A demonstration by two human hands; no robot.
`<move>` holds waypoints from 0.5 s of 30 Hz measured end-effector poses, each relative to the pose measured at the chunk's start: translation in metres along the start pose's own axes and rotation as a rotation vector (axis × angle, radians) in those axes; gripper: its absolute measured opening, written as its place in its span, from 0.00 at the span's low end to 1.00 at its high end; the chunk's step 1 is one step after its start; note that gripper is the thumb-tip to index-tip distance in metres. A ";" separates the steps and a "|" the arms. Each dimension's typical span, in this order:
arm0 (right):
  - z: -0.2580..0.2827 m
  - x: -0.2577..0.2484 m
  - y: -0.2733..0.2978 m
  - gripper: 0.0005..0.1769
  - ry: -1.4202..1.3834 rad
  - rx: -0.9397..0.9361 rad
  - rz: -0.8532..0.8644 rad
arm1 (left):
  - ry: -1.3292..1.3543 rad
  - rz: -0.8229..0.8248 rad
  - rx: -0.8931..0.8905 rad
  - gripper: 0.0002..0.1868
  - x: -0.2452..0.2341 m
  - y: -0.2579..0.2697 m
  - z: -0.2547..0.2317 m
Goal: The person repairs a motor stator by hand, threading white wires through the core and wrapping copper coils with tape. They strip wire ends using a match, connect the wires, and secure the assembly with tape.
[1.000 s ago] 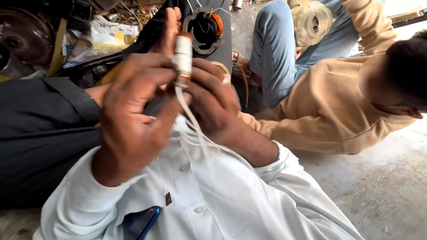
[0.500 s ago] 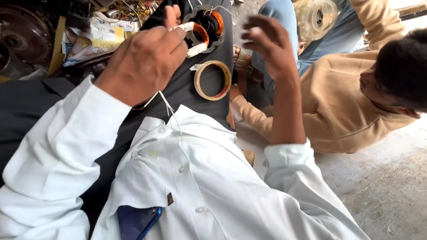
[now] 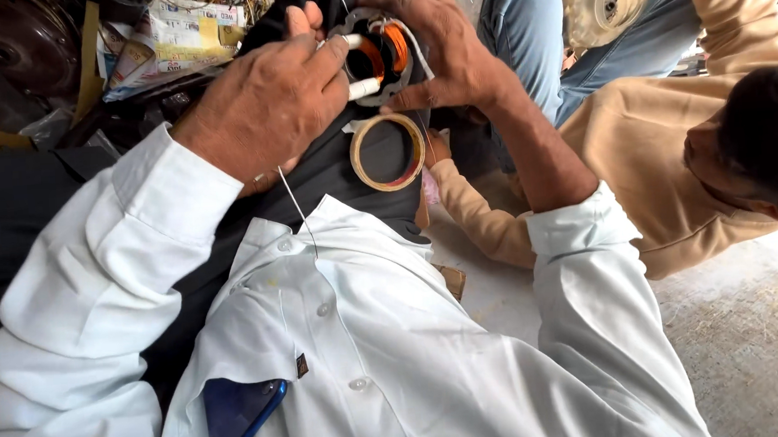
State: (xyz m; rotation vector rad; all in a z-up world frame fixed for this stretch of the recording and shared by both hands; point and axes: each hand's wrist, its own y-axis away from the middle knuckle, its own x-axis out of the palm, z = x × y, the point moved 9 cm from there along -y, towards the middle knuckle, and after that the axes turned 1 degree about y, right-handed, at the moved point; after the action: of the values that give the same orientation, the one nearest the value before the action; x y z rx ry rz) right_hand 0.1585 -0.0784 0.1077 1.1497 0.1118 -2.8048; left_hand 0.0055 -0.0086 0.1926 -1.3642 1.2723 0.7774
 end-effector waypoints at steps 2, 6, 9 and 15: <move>0.008 -0.006 -0.003 0.56 -0.107 -0.008 -0.039 | 0.062 -0.025 -0.061 0.02 -0.002 0.006 0.001; 0.020 -0.010 0.001 0.54 -0.200 -0.027 -0.060 | 0.065 -0.102 -0.088 0.04 -0.009 0.007 0.002; 0.032 -0.011 -0.002 0.53 -0.176 -0.044 -0.038 | 0.153 -0.014 -0.143 0.06 -0.001 0.011 0.006; 0.041 -0.011 -0.007 0.52 -0.549 0.045 -0.031 | 0.161 -0.189 -0.179 0.04 0.012 0.023 0.007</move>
State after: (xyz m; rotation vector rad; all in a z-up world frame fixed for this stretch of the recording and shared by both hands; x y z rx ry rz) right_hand 0.1371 -0.0750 0.1447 0.3507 0.0183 -3.0429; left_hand -0.0124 -0.0025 0.1740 -1.6936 1.1977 0.6732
